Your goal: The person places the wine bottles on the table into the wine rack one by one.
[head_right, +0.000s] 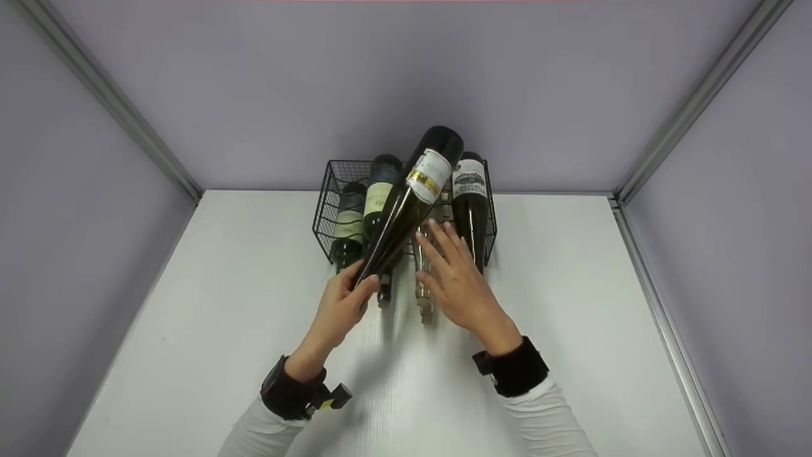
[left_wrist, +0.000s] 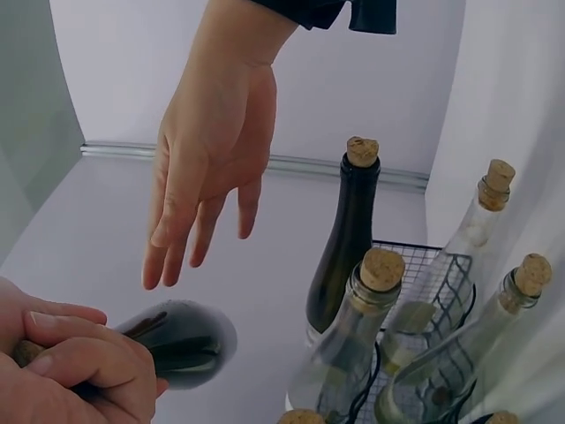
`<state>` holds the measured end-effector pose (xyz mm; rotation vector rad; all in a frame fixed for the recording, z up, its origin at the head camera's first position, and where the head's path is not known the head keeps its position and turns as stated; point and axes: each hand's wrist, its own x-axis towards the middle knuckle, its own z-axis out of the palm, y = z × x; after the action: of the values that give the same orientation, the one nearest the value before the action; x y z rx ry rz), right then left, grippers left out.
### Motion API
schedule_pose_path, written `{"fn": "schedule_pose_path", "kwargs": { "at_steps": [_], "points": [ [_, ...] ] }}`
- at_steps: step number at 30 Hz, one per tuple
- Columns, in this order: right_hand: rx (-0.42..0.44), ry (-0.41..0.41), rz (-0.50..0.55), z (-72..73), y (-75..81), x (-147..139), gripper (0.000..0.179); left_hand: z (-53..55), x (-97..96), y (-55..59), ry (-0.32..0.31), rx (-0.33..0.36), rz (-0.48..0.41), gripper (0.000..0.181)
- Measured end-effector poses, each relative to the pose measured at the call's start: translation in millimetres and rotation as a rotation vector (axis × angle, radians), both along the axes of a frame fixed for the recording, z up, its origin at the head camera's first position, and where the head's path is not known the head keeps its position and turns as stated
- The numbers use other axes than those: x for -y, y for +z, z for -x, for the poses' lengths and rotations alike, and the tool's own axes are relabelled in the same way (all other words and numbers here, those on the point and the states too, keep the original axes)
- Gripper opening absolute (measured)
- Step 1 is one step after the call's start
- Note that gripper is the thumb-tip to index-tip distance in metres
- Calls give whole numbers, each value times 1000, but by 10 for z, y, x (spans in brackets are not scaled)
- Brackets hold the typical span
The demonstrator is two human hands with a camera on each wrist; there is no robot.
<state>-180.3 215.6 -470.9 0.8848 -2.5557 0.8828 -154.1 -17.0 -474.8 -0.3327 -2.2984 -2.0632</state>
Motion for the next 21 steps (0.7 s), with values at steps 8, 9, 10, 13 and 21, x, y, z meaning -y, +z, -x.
{"fn": "schedule_pose_path", "kwargs": {
  "at_steps": [8, 9, 10, 13, 21],
  "points": [
    [99, 6, 16, -28, -16, 53, 65, -6, 152, -20, 83, -6, 33, 33],
    [109, 9, 13, -30, -14, 64, 65, -2, 177, -24, 92, -10, 34, 30],
    [118, 12, 11, -30, -18, 75, 65, 3, 201, -29, 103, -12, 36, 28],
    [152, 15, -3, -41, -16, 107, 65, 19, 267, -52, 144, -13, 24, 23],
    [202, 11, 28, -68, -31, 180, 63, 46, 392, -128, 253, 33, -15, 33]
  ]
}}
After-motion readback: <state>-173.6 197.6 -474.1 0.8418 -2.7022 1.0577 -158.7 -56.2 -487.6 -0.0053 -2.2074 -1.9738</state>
